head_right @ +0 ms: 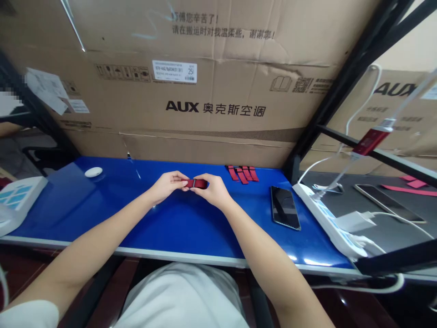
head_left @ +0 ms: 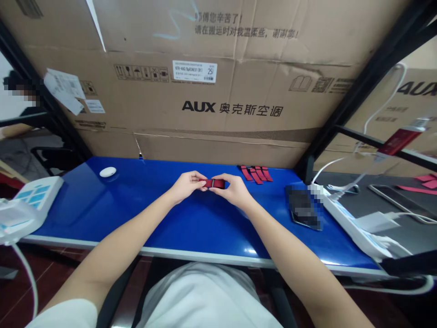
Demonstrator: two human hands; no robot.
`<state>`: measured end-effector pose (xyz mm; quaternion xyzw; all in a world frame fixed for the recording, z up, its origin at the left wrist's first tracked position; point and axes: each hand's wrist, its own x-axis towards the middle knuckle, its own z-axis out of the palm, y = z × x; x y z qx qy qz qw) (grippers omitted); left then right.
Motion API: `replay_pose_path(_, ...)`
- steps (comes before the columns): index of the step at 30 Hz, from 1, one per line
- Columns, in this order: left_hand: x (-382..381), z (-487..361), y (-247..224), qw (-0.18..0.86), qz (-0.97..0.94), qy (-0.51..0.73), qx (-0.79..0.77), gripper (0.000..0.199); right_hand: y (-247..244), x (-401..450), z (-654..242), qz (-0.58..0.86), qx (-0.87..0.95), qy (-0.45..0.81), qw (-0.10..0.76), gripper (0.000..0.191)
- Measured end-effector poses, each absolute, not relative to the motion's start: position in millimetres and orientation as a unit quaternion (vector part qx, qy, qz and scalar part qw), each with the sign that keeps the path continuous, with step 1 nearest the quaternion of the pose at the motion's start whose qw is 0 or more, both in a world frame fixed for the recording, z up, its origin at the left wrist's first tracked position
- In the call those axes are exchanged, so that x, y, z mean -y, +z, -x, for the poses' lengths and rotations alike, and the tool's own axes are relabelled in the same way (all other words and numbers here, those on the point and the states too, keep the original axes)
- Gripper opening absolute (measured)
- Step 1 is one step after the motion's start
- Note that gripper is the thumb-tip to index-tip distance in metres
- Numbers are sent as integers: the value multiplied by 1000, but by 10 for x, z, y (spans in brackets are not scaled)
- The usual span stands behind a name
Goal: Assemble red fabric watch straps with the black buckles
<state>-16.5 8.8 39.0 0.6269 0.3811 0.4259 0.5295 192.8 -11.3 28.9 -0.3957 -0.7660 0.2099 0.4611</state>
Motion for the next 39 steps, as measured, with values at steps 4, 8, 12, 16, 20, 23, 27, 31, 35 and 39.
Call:
replay_pose_path(4,-139,232,386,507,-636,404,-418,25,274,16,-2047,409,792,188,413,32)
replay_pose_path(8,-134,280,350,440,-739,305,-408,24,199,-99,-2095,403,828,202,335,35)
replay_pose_path(12,-93,326,344,256,-871,197,-371,27,81,-201,-2076,438,836,157,292,40)
replay_pose_path(16,-102,306,254,146,-916,183,-326,29,-13,-234,-1994,542,789,85,276,41)
replay_pose_path(20,-149,207,91,80,-907,178,-373,32,-71,-192,-1925,573,781,42,245,40)
replay_pose_path(23,-157,136,26,26,-900,179,-397,35,-95,-146,-1916,566,800,47,194,51)
replay_pose_path(27,-120,114,44,5,-893,186,-411,41,-86,-103,-1915,571,807,68,136,61)
replay_pose_path(31,-116,183,75,2,-865,205,-458,50,-50,-78,-1902,576,806,75,113,65)
replay_pose_path(35,-182,288,58,27,-845,126,-518,56,-31,-62,-1901,584,805,83,69,69)
replay_pose_path(39,-233,337,28,62,-838,63,-539,61,-40,-60,-1910,585,805,83,56,70)
